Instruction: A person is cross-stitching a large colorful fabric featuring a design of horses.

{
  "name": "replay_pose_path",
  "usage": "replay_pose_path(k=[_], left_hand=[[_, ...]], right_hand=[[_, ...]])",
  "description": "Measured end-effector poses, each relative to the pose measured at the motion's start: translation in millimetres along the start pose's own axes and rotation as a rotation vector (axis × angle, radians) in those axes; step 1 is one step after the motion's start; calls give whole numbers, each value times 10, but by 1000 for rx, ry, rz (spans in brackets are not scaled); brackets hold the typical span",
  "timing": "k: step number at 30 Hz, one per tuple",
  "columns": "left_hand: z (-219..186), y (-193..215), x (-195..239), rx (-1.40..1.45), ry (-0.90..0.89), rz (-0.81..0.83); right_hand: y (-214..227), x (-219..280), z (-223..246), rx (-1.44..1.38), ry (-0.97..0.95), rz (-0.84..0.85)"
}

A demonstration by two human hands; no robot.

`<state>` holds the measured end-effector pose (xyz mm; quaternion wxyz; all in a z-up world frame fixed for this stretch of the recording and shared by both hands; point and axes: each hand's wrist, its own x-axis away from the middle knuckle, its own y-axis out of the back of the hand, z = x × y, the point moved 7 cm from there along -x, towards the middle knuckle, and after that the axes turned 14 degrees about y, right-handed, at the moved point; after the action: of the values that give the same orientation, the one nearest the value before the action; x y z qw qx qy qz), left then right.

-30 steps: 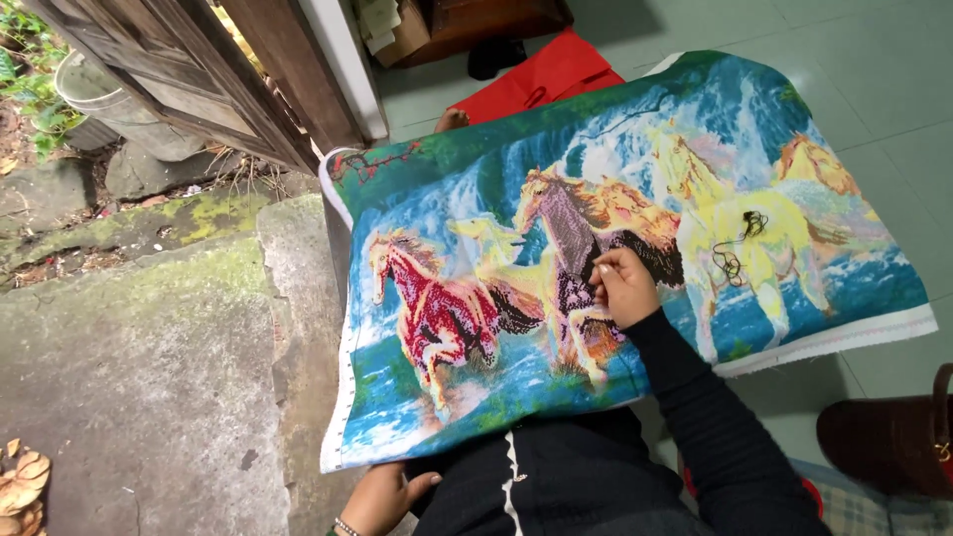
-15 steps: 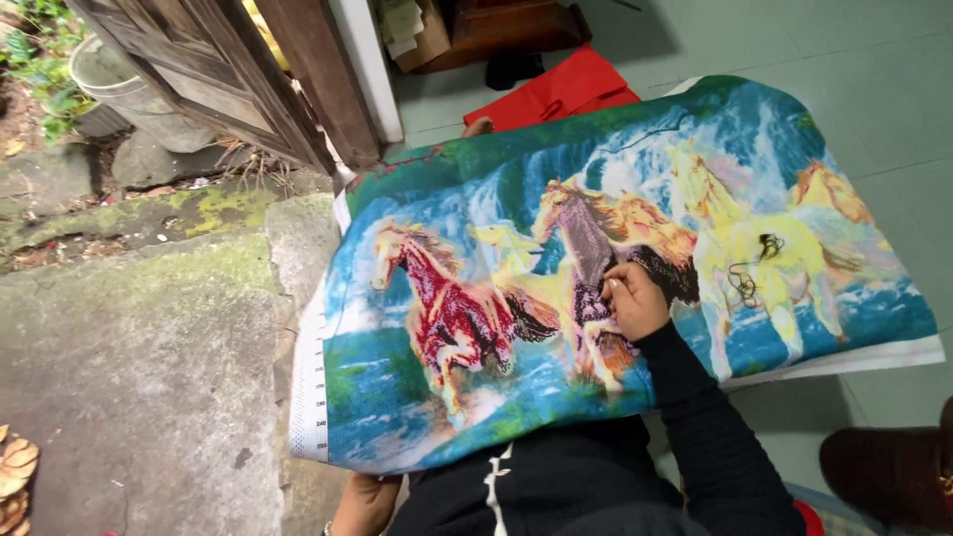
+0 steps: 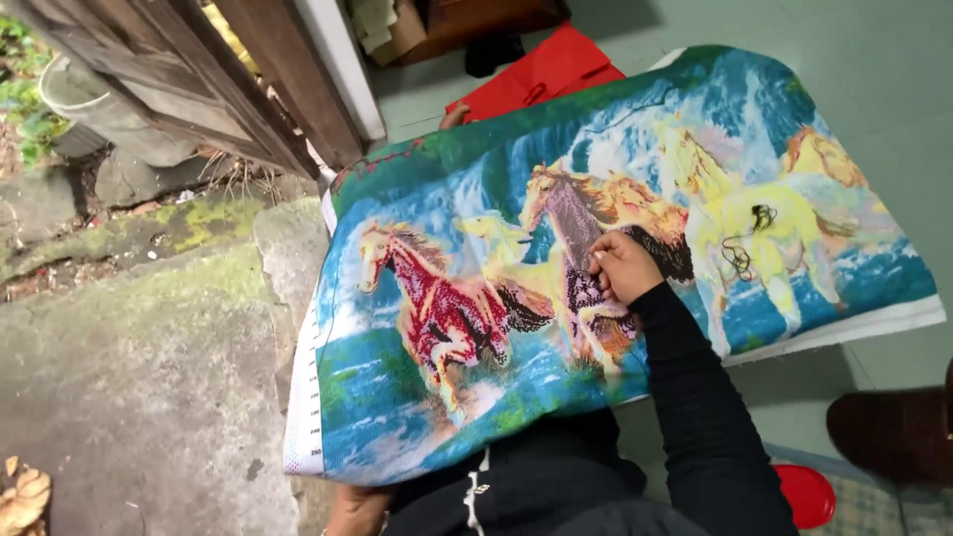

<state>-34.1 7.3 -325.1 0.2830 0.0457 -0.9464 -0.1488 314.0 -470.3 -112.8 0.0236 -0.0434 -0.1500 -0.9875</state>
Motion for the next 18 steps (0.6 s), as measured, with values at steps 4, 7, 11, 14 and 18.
replay_pose_path(k=[4,7,11,14,18], left_hand=[[-1233,-357,-77,-539,355,197],[-1028,-638,-474,-790,-322,23],[-1076,-675,-68,-656,-353,216],[-2178,-563,39,-512,-353,428],[-2385,-889,-132,-308,-208,490]], right_hand=[[46,149,32,43,52,-90],[22,162,-11,92,110,-75],[41,22,-286,5,202,-79],[27,41,-349,-88,135,-30],[148,138,-154,-216,106,-118]])
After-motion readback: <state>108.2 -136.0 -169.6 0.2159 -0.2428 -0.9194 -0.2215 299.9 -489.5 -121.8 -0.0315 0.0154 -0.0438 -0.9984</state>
